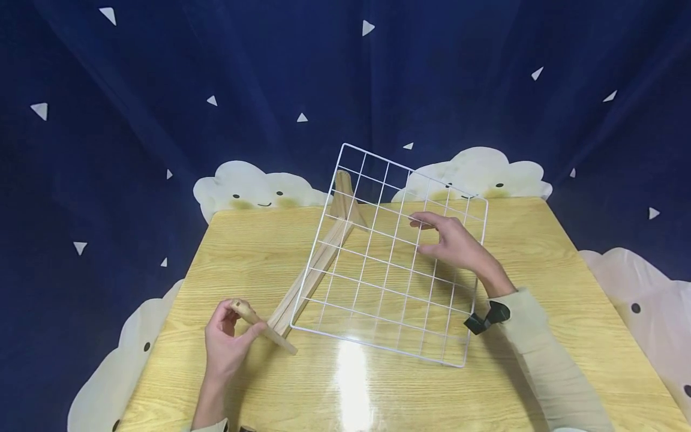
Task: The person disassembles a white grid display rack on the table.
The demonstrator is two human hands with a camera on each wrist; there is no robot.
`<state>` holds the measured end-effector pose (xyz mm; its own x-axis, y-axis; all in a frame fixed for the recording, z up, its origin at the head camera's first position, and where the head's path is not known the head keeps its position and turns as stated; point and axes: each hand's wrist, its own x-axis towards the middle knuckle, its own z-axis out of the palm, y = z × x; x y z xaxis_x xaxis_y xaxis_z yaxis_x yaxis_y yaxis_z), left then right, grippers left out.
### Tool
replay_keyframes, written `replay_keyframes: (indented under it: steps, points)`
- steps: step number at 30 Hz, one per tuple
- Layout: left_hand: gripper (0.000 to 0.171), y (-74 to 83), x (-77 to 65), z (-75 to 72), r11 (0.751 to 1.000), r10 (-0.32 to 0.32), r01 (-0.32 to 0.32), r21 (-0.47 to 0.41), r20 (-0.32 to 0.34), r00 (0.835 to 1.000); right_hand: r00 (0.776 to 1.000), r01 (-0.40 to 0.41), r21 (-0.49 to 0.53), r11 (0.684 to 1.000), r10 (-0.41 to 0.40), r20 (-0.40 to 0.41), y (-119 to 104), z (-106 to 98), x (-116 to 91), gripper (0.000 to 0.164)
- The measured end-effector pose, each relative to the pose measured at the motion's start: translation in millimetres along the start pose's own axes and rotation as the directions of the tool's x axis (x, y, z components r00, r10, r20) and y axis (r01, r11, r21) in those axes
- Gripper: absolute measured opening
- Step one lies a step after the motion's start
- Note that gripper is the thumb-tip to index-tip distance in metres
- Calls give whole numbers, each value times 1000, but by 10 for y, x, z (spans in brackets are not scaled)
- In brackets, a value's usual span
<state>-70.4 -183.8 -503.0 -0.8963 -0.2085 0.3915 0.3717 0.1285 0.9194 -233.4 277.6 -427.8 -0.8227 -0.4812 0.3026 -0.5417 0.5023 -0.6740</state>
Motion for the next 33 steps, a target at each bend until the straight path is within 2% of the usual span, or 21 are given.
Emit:
replay_keyframes:
  steps: [6, 13, 17, 22, 28, 33]
  points:
    - [49, -3, -39, -6, 1000, 24, -24, -7, -17, 1000, 998, -27, -53, 998, 30, 52, 67, -30, 10, 66]
    - [50, 12, -79, -10, 1000, 6, -6, -2, -47, 999, 996, -35, -106, 994, 43, 78, 129, -50, 31, 68]
    - [51, 13, -108, -11, 1000, 18, -18, -1, -71, 997, 993, -34, -124, 992, 47, 106, 153, -40, 54, 68]
    - [53, 10, -145, -1, 999, 43, -42, 14, -99, 994, 991, -11, -120, 993, 27, 133, 217, 14, 88, 69]
    - [53, 9, -174, 27, 999, 40, -37, 27, -139, 990, 979, -37, -133, 990, 62, 192, 322, 111, 151, 69]
    - [54, -14, -185, 64, 997, 79, -80, -2, -170, 982, 964, -38, -144, 989, 74, 255, 438, 224, 221, 67]
